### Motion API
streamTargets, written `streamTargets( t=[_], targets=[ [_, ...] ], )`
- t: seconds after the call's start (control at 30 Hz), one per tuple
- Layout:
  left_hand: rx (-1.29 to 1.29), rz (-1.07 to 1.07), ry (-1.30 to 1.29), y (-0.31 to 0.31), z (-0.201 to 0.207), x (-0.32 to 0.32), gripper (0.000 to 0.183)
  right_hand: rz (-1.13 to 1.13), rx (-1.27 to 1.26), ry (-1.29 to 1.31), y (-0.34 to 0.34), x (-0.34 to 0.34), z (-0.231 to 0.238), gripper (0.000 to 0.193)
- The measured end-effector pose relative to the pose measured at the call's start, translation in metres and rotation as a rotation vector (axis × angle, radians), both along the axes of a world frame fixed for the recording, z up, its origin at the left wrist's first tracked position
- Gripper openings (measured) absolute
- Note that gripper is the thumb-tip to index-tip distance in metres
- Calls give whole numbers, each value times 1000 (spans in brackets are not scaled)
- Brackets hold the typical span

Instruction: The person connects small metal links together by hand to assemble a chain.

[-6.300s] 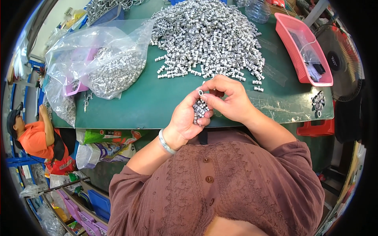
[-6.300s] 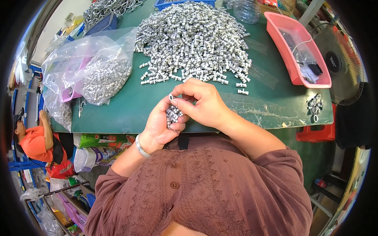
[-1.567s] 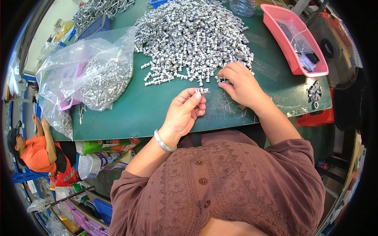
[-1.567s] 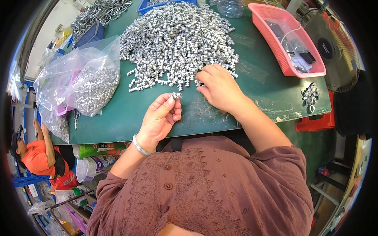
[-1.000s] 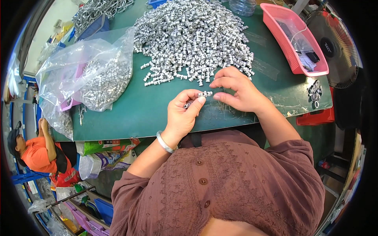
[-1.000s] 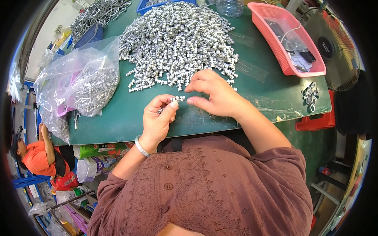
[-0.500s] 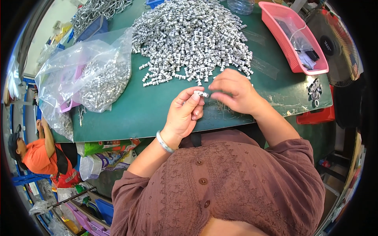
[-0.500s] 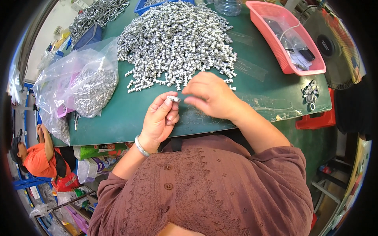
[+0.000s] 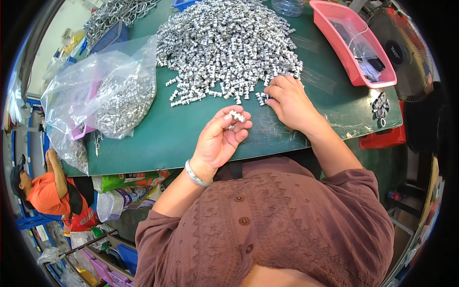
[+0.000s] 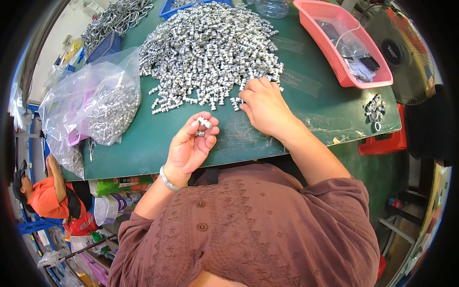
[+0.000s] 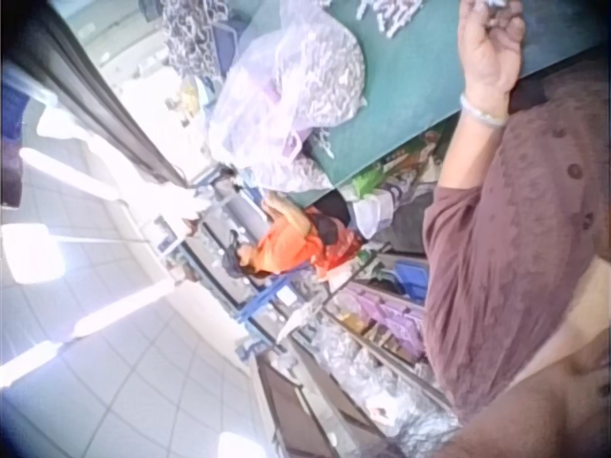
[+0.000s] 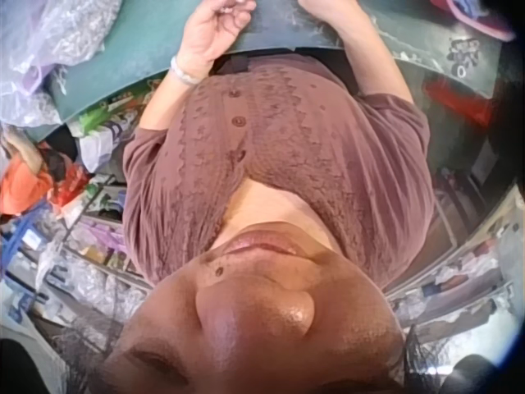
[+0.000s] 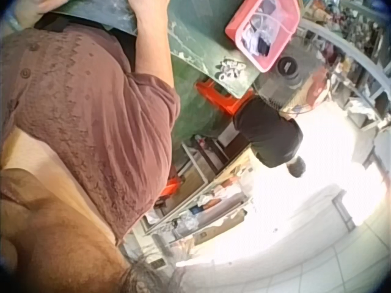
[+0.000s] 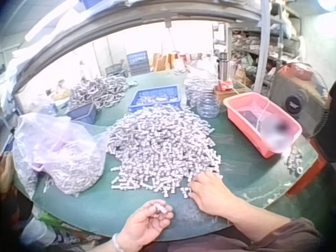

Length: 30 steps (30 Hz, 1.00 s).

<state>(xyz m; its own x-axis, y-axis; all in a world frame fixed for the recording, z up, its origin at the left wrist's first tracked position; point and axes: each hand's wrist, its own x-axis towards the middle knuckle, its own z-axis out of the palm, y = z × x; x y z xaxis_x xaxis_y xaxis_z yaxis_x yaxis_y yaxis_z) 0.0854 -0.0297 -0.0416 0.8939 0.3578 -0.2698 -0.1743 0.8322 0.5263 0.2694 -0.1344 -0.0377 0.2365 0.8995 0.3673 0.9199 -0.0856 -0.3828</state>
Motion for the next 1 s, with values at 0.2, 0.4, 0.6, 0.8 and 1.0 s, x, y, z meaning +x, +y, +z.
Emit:
streamTargets(
  t=[0.2, 0.4, 0.6, 0.8, 1.0],
  targets=[
    [-44, -1, 7, -3, 3, 3, 23, 28, -10, 156, 1, 2, 3, 11],
    [190, -54, 113, -7, 1, 7, 18, 247, 182, 497, 3, -5, 9, 12],
    [264, -59, 158, -11, 8, 12, 16, 405, 291, 447, 3, -14, 17, 17],
    [547, 104, 262, -15, 10, 12, 10, 403, 343, 432, 3, -10, 11, 22],
    [1250, 306, 169, -11, 5, 9, 12, 428, 241, 576, 0, -5, 11, 17]
  ],
)
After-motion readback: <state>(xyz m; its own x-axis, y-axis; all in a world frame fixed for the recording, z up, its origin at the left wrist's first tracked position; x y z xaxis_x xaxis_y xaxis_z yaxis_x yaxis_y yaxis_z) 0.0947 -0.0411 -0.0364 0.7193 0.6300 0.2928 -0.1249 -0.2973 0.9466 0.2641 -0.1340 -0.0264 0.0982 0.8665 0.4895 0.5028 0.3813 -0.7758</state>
